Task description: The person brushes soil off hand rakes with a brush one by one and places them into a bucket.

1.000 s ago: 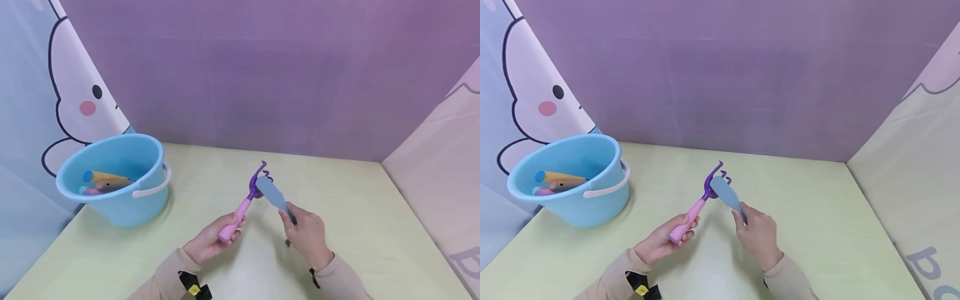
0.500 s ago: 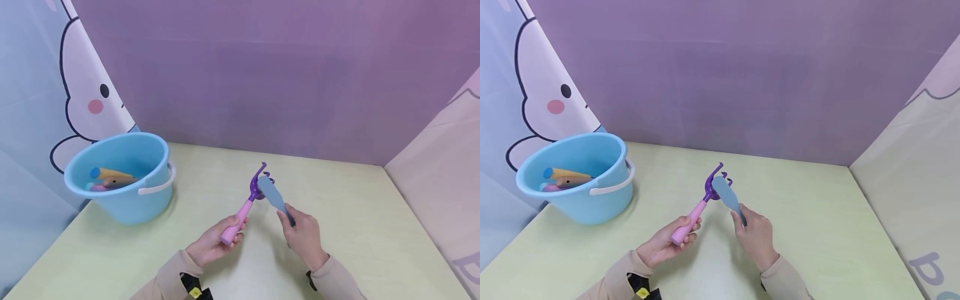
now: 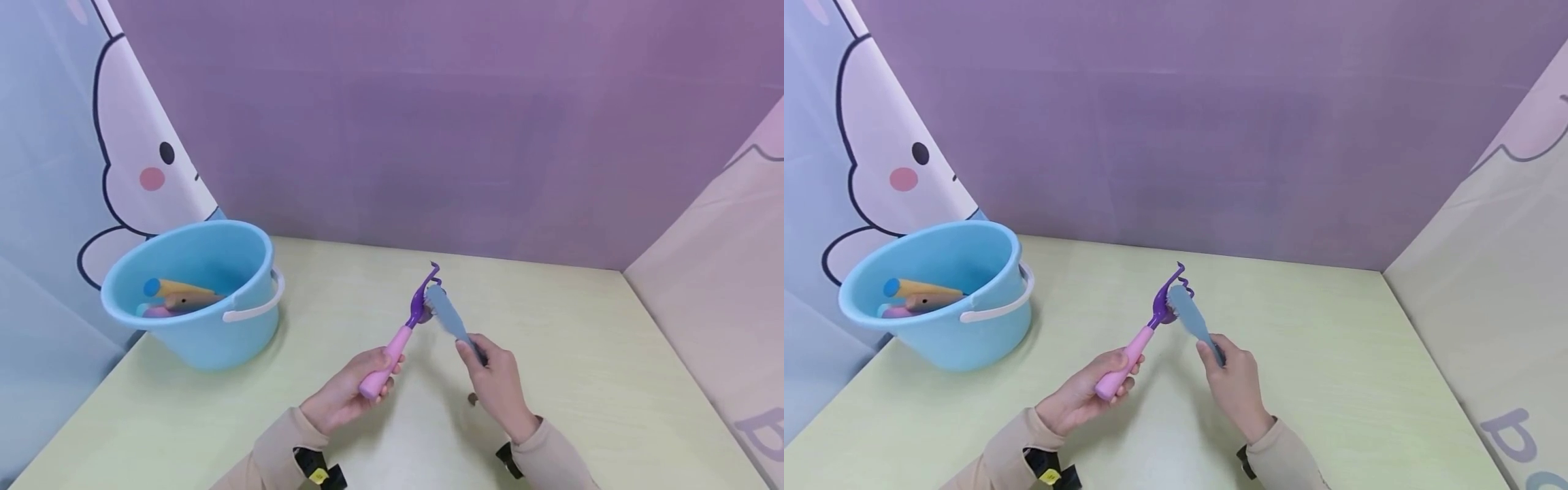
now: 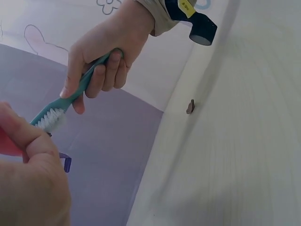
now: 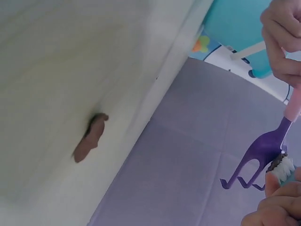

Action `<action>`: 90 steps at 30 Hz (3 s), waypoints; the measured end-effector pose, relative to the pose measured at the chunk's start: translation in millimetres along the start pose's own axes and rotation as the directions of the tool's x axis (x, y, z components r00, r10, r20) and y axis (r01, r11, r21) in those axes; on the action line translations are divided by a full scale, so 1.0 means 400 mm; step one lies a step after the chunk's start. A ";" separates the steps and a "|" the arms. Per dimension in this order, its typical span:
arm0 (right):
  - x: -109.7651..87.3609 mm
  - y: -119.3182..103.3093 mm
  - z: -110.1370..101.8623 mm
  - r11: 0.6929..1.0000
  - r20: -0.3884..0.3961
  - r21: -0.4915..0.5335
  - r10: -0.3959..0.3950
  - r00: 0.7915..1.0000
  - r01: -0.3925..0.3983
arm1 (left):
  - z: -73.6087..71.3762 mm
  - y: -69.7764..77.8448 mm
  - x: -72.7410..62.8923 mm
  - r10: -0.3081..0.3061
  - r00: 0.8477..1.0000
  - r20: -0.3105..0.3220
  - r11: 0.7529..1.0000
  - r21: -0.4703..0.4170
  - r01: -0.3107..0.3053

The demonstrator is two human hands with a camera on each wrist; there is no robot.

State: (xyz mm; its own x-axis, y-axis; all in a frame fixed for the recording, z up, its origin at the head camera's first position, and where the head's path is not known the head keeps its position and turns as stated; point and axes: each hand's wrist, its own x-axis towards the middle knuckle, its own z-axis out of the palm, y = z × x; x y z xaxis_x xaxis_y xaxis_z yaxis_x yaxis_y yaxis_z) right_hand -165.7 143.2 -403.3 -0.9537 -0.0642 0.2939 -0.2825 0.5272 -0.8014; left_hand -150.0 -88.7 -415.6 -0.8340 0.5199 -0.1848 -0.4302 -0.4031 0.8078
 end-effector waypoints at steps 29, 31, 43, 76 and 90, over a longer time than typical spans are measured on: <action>0.007 0.029 -0.031 0.998 0.008 0.024 0.065 0.998 -0.065 | -0.055 0.029 0.005 0.310 0.904 -0.293 0.521 0.848 0.096; 0.006 0.031 -0.033 0.998 0.005 0.023 0.066 0.998 -0.066 | -0.056 0.027 0.001 0.326 0.903 -0.282 0.468 0.877 0.105; 0.004 0.041 -0.048 0.996 -0.007 0.009 0.092 0.996 -0.092 | -0.046 0.026 -0.040 0.397 0.887 -0.235 0.292 0.949 0.120; 0.010 0.041 -0.064 0.989 0.006 0.057 0.140 0.990 -0.140 | -0.133 0.454 -0.448 0.598 0.733 -0.324 -0.084 0.884 0.459; 0.017 0.042 -0.065 0.984 0.063 0.028 0.175 0.983 -0.177 | -0.225 0.574 -0.464 0.438 0.787 -0.435 -0.184 0.813 0.552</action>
State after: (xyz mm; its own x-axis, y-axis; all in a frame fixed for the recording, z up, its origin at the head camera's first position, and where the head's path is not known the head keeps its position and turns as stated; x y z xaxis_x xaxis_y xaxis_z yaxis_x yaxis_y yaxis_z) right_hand -174.4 173.8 -401.2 -0.9930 -0.0240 0.1159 -0.1120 0.5066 -0.8549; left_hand -125.1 -345.6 -246.1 -0.9949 -0.0949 -0.0349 -0.1000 0.9737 0.2049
